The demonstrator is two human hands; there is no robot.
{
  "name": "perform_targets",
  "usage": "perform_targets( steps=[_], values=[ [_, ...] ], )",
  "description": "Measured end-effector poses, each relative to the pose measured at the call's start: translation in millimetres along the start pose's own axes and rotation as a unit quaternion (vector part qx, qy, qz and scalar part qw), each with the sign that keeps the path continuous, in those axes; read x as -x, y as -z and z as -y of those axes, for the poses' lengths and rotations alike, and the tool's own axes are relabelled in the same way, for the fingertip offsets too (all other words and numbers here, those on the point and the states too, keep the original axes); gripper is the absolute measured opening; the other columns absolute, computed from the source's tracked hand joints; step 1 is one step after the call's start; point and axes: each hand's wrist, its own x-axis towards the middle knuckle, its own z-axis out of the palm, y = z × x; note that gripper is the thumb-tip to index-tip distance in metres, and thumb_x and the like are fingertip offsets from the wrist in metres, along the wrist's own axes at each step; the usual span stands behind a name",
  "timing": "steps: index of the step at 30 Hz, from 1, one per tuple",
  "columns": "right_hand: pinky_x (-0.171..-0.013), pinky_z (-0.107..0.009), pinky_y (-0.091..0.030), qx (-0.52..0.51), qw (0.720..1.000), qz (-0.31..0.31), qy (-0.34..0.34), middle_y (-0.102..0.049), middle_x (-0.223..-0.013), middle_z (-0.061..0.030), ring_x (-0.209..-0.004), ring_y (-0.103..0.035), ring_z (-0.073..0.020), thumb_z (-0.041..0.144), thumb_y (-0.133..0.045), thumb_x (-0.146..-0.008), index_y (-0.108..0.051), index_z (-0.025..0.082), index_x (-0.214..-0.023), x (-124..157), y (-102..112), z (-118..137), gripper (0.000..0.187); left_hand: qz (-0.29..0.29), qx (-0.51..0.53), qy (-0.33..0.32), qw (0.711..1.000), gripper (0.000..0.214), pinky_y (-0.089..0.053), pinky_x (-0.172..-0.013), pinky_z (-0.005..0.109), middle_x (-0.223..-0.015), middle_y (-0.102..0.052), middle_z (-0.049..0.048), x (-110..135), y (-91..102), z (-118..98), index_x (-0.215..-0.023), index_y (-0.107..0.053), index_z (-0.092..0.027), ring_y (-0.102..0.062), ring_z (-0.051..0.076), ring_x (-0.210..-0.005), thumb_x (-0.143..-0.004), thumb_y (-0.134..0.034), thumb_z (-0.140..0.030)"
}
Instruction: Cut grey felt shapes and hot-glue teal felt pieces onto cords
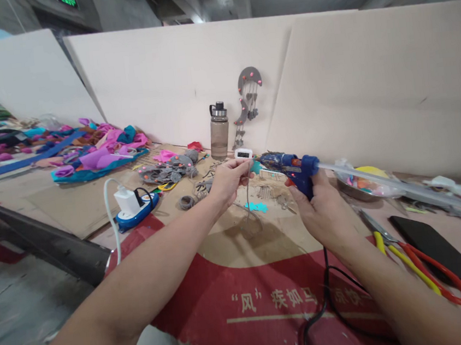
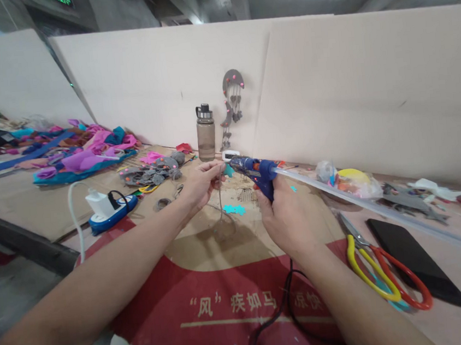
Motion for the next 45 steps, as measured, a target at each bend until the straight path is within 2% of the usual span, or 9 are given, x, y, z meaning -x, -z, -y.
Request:
perform_targets(
  steps=[13,26,36,45],
  values=[
    [-0.085,-0.042,-0.050,-0.005,1.000,0.005,-0.002,-0.067,-0.106,-0.0154,-0.096,-0.064,-0.0304,0.031,-0.047,-0.087,-0.051,0.018,-0.120,0.4,0.1,1.0,0.035,0.002,0.004,-0.010,1.000,0.022,-0.028,-0.043,0.017,-0.057,-0.057,-0.0009,-2.4,1.6,1.6,-0.071,-0.066,-0.012,-0.049,0.005,-0.049,-0.064,-0.080,-0.027],
    [-0.087,-0.042,-0.050,0.000,1.000,-0.001,0.000,-0.066,-0.111,-0.0163,-0.100,-0.063,-0.0303,0.031,-0.047,-0.088,-0.051,0.018,-0.121,0.8,0.3,1.5,0.036,-0.002,0.002,-0.005,1.000,0.021,-0.028,-0.043,0.017,-0.059,-0.058,-0.0004,-0.3,0.5,-0.1,-0.071,-0.066,-0.011,-0.050,0.004,-0.049,-0.066,-0.080,-0.025],
    [-0.083,-0.045,-0.051,0.017,1.000,-0.008,0.018,-0.065,-0.110,-0.0176,-0.097,-0.064,-0.0318,0.031,-0.047,-0.089,-0.051,0.017,-0.124,1.0,-2.7,-3.5,0.038,0.002,0.012,-0.014,1.000,0.016,-0.027,-0.042,0.016,-0.060,-0.057,-0.0005,-1.5,1.6,0.1,-0.072,-0.064,-0.010,-0.050,0.004,-0.049,-0.069,-0.076,-0.021],
    [-0.080,-0.043,-0.051,0.022,0.999,-0.010,0.021,-0.066,-0.103,-0.0169,-0.091,-0.065,-0.0304,0.031,-0.048,-0.088,-0.051,0.015,-0.122,0.5,-2.3,-2.1,0.037,-0.005,0.009,-0.015,1.000,0.017,-0.027,-0.043,0.017,-0.063,-0.059,-0.0005,-3.3,2.9,0.9,-0.073,-0.064,-0.011,-0.051,0.004,-0.050,-0.069,-0.076,-0.022]
  ],
)
